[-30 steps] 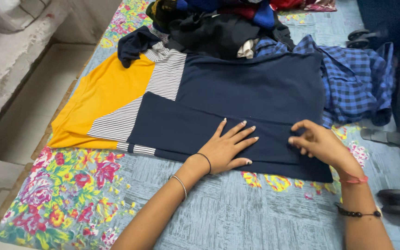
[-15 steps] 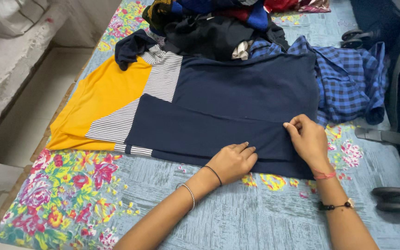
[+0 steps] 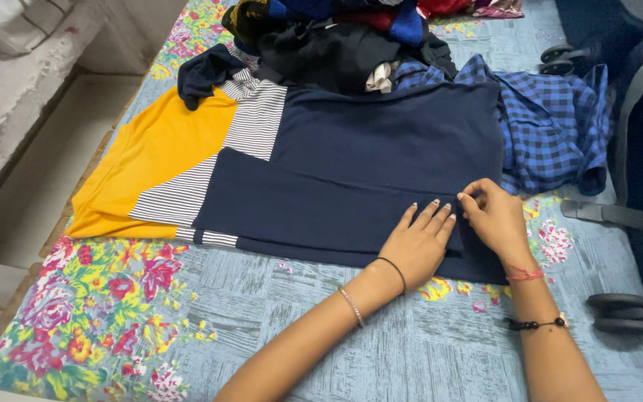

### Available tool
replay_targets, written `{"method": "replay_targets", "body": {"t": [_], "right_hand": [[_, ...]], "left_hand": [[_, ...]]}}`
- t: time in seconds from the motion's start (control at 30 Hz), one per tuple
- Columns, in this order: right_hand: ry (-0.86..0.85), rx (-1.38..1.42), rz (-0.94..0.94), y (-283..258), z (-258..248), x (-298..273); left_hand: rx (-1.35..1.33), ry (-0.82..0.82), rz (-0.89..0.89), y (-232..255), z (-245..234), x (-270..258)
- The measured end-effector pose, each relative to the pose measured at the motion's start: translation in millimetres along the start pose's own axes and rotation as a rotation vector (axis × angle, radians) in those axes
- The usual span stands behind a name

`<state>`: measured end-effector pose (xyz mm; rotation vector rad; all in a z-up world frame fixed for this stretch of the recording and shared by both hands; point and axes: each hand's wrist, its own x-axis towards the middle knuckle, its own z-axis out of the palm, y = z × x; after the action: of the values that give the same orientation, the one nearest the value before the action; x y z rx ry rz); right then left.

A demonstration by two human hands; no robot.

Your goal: The person picks up a shirt from a bed and spreads it flat. They then fold the sleeves and the body of the shirt into a compact rectangle.

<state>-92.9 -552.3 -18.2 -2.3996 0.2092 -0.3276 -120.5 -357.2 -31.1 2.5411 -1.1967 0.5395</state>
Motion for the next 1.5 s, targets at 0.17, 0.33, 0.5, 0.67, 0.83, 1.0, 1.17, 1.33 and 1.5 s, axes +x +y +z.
{"method": "replay_targets", "body": {"t": [0.17, 0.33, 0.5, 0.67, 0.83, 1.0, 1.17, 1.33, 1.5], "right_hand": [[-0.077, 0.108, 0.101, 5, -3, 5], [-0.078, 0.120, 0.104, 2, -3, 3], [0.018, -0.049, -0.059, -16, -6, -5], [0.146, -0.259, -0.395, -66, 7, -36], [-0.108, -0.271, -0.524, -105, 29, -58], [-0.269, -0.309, -0.691, -97, 37, -58], [-0.242, -0.404, -0.631, -89, 43, -56], [-0.211, -0.448, -0.552, -86, 46, -56], [-0.177, -0.458, -0.502, -80, 44, -55]], "left_hand": [[-0.141, -0.030, -0.114, 16, 15, 6], [-0.231, -0.020, -0.127, 21, 16, 4], [-0.328, 0.041, -0.034, 16, -2, 3], [-0.439, 0.069, -0.197, -17, -36, -11], [-0.041, 0.055, -0.282, -75, -70, -39], [0.121, -0.020, -0.414, -122, -84, -74], [0.159, -0.090, -0.501, -183, -87, -107], [0.168, -0.050, -0.622, -237, -94, -131], [0.155, -0.209, -0.669, -271, -111, -140]]}}
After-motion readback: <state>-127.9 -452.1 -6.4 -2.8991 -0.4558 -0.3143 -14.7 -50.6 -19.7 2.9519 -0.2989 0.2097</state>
